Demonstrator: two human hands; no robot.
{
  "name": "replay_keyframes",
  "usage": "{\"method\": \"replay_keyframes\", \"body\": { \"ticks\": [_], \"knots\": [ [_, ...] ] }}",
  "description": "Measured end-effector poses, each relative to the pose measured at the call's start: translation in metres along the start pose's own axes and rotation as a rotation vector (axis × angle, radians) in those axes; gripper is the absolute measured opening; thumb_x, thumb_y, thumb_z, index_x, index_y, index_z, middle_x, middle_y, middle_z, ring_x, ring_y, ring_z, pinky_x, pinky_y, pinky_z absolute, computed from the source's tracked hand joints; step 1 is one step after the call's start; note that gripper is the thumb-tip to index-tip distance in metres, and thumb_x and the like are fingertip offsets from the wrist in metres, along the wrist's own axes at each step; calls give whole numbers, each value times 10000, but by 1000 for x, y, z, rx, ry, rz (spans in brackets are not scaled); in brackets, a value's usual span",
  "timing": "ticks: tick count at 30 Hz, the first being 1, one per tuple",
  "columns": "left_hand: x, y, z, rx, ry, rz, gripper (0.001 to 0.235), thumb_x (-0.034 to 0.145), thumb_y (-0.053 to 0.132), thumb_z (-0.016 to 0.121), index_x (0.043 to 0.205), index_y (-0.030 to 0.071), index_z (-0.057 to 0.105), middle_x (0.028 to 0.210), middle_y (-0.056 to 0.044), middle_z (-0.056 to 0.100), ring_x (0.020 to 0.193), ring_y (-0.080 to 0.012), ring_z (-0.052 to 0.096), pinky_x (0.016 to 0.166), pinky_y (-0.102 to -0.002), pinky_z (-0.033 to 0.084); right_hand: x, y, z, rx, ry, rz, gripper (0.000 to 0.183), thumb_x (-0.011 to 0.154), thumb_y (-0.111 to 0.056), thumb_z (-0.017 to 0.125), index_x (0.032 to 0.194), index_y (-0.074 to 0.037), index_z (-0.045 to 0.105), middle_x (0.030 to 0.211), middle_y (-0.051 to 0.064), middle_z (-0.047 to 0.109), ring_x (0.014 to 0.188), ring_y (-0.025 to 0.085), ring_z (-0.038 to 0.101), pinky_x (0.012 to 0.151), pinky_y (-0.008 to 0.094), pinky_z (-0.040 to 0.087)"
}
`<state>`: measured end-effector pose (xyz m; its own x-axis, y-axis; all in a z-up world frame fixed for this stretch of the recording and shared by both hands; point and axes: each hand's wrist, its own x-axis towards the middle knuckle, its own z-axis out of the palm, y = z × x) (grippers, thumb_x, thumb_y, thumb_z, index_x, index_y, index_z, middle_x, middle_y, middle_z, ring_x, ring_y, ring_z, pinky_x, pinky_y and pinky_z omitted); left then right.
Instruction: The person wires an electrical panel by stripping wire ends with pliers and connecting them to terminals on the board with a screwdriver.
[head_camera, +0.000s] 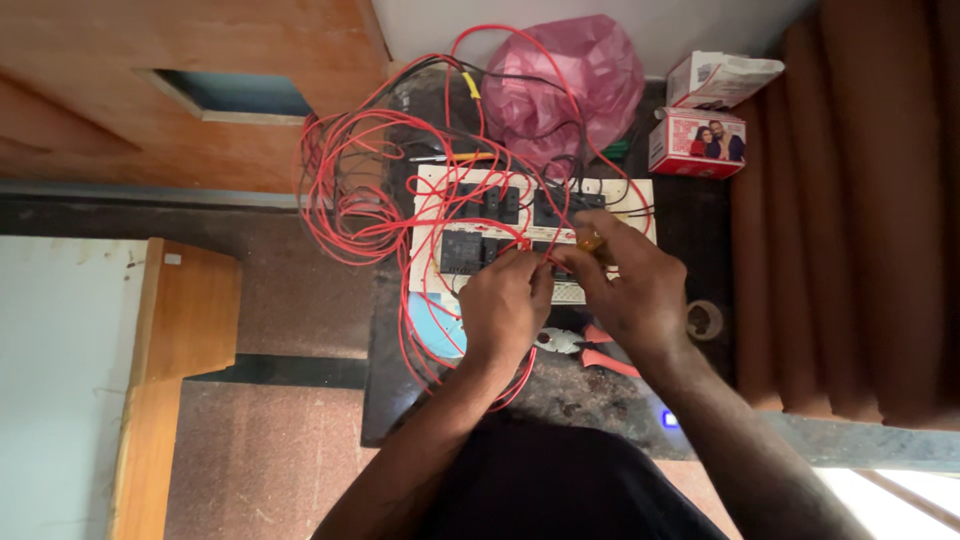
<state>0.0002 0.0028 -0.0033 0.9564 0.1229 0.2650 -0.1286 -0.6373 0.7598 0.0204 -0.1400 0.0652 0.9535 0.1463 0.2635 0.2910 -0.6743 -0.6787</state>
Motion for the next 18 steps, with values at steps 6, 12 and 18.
{"method": "replay_keyframes", "body": {
  "ticks": [6, 12, 18],
  "knots": [
    [2, 1, 4, 44, 23, 1, 107, 865, 144, 697, 780, 81, 681, 790, -103, 701, 689, -363, 675, 591, -495, 508, 34, 4, -34, -319, -443, -278, 130, 804, -115, 702, 924, -66, 698, 918, 127, 695, 857, 358, 701, 713, 466, 567],
    [2, 2, 3, 19, 14, -32, 104, 869, 167, 696, 796, 94, 704, 795, -113, 705, 691, -369, 680, 591, -501, 517, 59, 7, -38, -453, -658, -554, 85, 746, -135, 688, 793, -73, 723, 925, 125, 671, 924, 328, 701, 711, 450, 572],
    [3, 1, 5, 51, -3, -44, 161, 872, 178, 705, 748, 80, 672, 770, -124, 692, 687, -380, 675, 588, -509, 508, 66, -13, -22, -793, -840, -156, 234, 894, -284, 679, 843, -71, 761, 889, 153, 693, 886, 334, 713, 764, 456, 579]
  ]
}}
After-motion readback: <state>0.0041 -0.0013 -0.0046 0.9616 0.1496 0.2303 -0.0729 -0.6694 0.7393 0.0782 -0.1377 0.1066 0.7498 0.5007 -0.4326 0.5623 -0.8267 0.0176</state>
